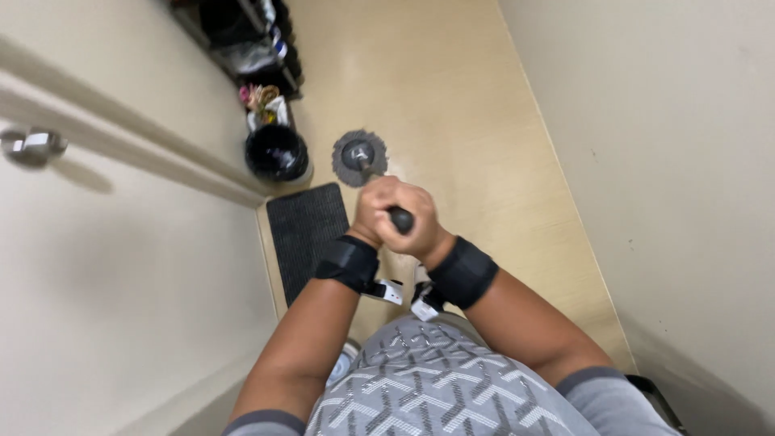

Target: The person mops a tiled floor using a spin mop, moving back and forth across the entryway and around a shoe rack. The person navigates around a black mat and a spin mop bucket while cleaning the floor surface.

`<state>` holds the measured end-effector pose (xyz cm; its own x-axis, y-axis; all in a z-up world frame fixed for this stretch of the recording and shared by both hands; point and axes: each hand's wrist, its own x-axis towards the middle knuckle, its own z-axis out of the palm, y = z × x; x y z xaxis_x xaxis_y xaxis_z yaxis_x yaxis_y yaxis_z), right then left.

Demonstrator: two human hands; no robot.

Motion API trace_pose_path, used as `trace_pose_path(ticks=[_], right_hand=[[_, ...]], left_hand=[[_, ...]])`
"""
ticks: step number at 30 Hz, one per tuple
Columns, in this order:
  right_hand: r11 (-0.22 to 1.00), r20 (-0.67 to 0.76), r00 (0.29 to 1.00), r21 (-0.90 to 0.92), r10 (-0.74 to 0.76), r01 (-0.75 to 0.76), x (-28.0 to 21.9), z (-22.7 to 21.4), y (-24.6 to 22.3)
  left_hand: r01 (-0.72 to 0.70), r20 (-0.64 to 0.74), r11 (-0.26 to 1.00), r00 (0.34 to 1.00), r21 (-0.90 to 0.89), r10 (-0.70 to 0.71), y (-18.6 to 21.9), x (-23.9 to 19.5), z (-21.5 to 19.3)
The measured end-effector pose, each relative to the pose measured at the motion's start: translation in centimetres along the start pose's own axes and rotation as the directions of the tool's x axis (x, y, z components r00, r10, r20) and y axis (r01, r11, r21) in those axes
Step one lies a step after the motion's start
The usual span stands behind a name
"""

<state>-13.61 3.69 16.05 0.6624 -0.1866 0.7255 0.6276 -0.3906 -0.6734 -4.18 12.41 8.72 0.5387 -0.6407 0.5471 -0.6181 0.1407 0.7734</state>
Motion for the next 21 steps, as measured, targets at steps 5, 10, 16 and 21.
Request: trace_pose_path(ticks=[5, 10, 16, 21], right_hand=[[0.994, -0.018, 0.998, -0.094, 0.058, -0.06, -8.2, 2.0, -3.1], [0.99, -0.015, 0.991, 0.039, 0.134, -0.133, -14.0, 3.4, -7.1], [0.989, 0.093, 0.987, -0.076, 0.132, -0.125, -16.4, 3.8, -9.5], [0.996, 0.057, 0.995, -0.04, 0.088, -0.085, -15.4, 3.5, -8.2]], left_hand=[[-0.048, 0.029, 0.995, 0.999, 0.091, 0.046, 1.1, -7.8, 1.3], [-0.029, 0.077, 0.998, 0.997, 0.063, 0.024, 2.8, -14.5, 1.9], [0.078, 0.137, 0.997, 0.987, 0.028, -0.081, 3.9, -18.1, 2.6], [0.118, 0.199, 0.987, 0.97, 0.109, -0.138, 2.0, -17.4, 3.3]])
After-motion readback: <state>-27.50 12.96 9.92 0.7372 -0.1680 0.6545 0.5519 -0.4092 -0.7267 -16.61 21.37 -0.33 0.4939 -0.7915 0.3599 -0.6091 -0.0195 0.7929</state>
